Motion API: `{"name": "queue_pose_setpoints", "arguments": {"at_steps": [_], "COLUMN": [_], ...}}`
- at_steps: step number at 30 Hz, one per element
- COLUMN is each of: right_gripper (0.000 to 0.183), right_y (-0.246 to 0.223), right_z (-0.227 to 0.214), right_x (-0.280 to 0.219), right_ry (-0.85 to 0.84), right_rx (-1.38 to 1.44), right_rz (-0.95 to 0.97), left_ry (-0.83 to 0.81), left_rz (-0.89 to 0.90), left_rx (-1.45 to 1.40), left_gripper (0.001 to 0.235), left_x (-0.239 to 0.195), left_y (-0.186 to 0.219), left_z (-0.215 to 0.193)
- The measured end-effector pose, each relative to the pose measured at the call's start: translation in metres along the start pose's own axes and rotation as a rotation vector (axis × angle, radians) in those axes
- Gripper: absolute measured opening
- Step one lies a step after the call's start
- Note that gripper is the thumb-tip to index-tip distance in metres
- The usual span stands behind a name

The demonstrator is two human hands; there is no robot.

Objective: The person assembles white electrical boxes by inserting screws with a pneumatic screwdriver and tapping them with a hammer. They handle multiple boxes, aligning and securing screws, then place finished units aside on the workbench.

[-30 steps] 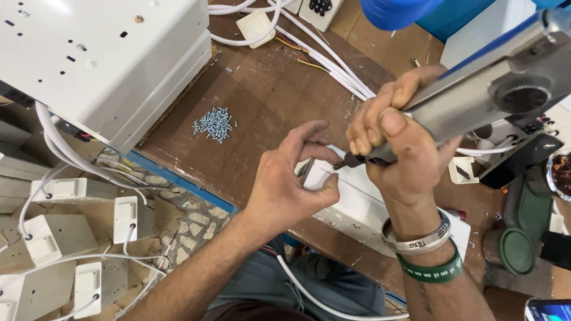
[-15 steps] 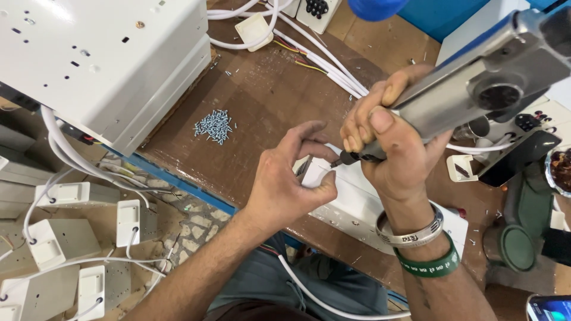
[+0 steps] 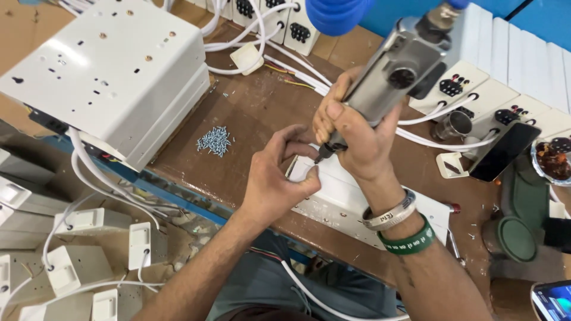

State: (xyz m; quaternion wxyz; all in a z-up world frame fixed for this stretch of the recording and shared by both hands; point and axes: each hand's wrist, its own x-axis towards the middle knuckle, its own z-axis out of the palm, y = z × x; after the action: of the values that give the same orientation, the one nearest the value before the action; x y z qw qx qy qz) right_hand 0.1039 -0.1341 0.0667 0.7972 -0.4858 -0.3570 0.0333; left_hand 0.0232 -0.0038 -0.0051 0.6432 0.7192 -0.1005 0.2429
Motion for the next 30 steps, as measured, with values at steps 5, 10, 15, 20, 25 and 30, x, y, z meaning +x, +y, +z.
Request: {"name": "queue_pose_setpoints", "arguments": {"at_steps": [5, 10, 15, 20, 25, 30], "right_gripper": [0.014, 0.019, 0.026, 0.042, 0.059, 0.051], "right_y": [0.0, -0.042, -0.087, -0.052, -0.012, -0.021], "right_z": [0.0, 0.006, -0.062, -0.152, -0.196, -0.192], "right_x": [0.002, 0.004, -0.002, -0.03, -0.073, -0.129], "right_ry": [0.027, 0.148, 0.214, 0.01, 0.037, 0.23], "right_rx": [-0.017, -0.191, -0.663, -1.444, -1.87, -1.819], "right_rz": [0.008, -0.024, 0.077, 0.09, 0.593, 0.489], "left_ry": [-0.017, -0.027, -0.049, -0.08, -0.162, -0.066], "left_rz": [-0.011, 0.006, -0.018, -0.116, -0.207, -0.343], "left_rx": [-0.02, -0.01, -0.065, 0.02, -0.081, -0.189], "left_gripper": [0.067, 0.06, 0.055, 0.05, 0.042, 0.045], "left_x": [-0.002, -0.005, -0.011, -0.006, -0.022, -0.069], "left_y": [-0.003, -0.008, -0.006, -0.006, -0.018, -0.01], "left_z": [0.001, 0.0, 0.0, 0.004, -0.004, -0.013]}}
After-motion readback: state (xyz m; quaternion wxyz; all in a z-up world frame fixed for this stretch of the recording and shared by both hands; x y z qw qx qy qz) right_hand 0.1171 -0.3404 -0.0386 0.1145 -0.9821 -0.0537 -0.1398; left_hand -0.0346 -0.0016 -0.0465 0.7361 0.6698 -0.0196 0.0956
